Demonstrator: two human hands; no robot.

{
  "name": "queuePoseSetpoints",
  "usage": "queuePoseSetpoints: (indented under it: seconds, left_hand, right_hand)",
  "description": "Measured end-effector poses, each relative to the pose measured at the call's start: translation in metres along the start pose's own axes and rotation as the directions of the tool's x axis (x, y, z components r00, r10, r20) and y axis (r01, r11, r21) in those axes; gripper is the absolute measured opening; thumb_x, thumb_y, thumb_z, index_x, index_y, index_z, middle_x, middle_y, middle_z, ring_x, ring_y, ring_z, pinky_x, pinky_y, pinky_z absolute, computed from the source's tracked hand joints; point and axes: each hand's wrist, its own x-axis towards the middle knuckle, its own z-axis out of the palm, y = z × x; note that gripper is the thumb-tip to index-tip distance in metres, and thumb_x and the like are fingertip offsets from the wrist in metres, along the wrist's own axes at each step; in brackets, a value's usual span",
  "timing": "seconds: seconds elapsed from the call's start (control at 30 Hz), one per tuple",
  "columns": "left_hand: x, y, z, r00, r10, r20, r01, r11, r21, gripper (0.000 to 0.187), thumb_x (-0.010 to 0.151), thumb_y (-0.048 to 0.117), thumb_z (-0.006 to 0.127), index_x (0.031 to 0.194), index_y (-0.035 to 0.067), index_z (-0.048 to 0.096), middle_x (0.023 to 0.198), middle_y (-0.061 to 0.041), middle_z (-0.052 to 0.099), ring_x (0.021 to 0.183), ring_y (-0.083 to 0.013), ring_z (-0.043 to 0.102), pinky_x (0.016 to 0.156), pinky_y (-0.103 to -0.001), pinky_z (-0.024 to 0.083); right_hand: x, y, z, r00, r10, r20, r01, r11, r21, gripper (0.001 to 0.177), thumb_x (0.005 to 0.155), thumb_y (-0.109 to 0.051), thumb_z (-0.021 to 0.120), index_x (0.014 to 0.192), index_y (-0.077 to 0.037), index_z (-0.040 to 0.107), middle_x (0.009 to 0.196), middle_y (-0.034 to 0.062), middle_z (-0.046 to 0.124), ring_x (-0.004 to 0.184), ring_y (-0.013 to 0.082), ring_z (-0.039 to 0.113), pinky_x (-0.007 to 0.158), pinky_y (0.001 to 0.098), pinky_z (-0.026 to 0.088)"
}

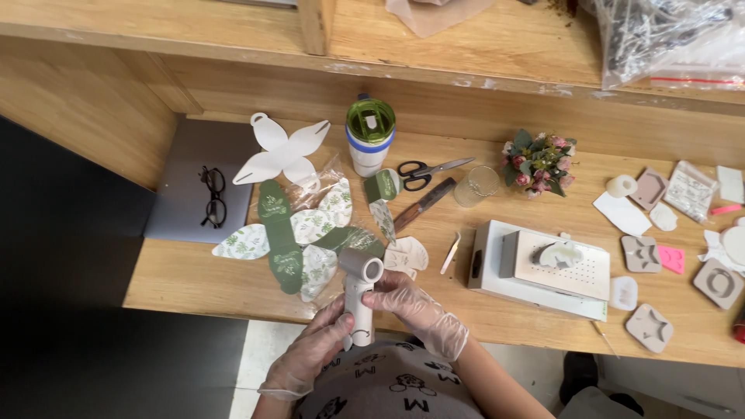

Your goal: Preparing and refining wax candle components using a heat gun and attaching wicks.

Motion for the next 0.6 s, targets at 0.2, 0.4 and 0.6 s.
queuePoseSetpoints:
  seconds: [0.2,0.4,0.6]
  left_hand:
    - [-0.001,0.018,-0.015,0.965,0.105,0.239,-0.059,0.979,-0.194,0.055,0.097,0.019,0.059,0.146,-0.001,0.046,0.123,-0.016,0.062,0.109,-0.0238,0.060,0.100,-0.044,0.049]
    - [0.011,0.029,-0.034,0.827,0.193,0.528,-0.018,0.948,-0.319,0.054,0.104,0.022,0.050,0.156,0.015,0.034,0.117,-0.016,0.062,0.101,-0.0241,0.063,0.092,-0.044,0.056]
    - [-0.010,0.057,-0.015,0.839,0.110,0.532,-0.097,0.994,-0.052,0.053,0.101,0.039,0.055,0.143,0.009,0.043,0.102,-0.011,0.066,0.090,-0.0189,0.064,0.086,-0.036,0.053]
  right_hand:
    - [0.006,-0.011,0.035,0.996,-0.060,0.071,0.049,0.987,0.155,0.047,0.072,-0.017,0.084,0.114,0.000,0.072,0.104,0.0135,0.076,0.099,0.0253,0.071,0.102,0.0422,0.052]
    - [0.007,0.005,0.058,0.990,-0.130,-0.049,0.139,0.953,0.269,0.040,0.076,-0.030,0.085,0.110,-0.010,0.076,0.104,0.0074,0.079,0.103,0.0257,0.072,0.109,0.0496,0.045]
    - [-0.006,0.000,0.074,0.983,-0.048,-0.179,0.102,0.945,0.310,0.039,0.083,-0.024,0.077,0.112,0.001,0.072,0.088,0.0143,0.075,0.058,0.0225,0.065,0.053,0.0348,0.057]
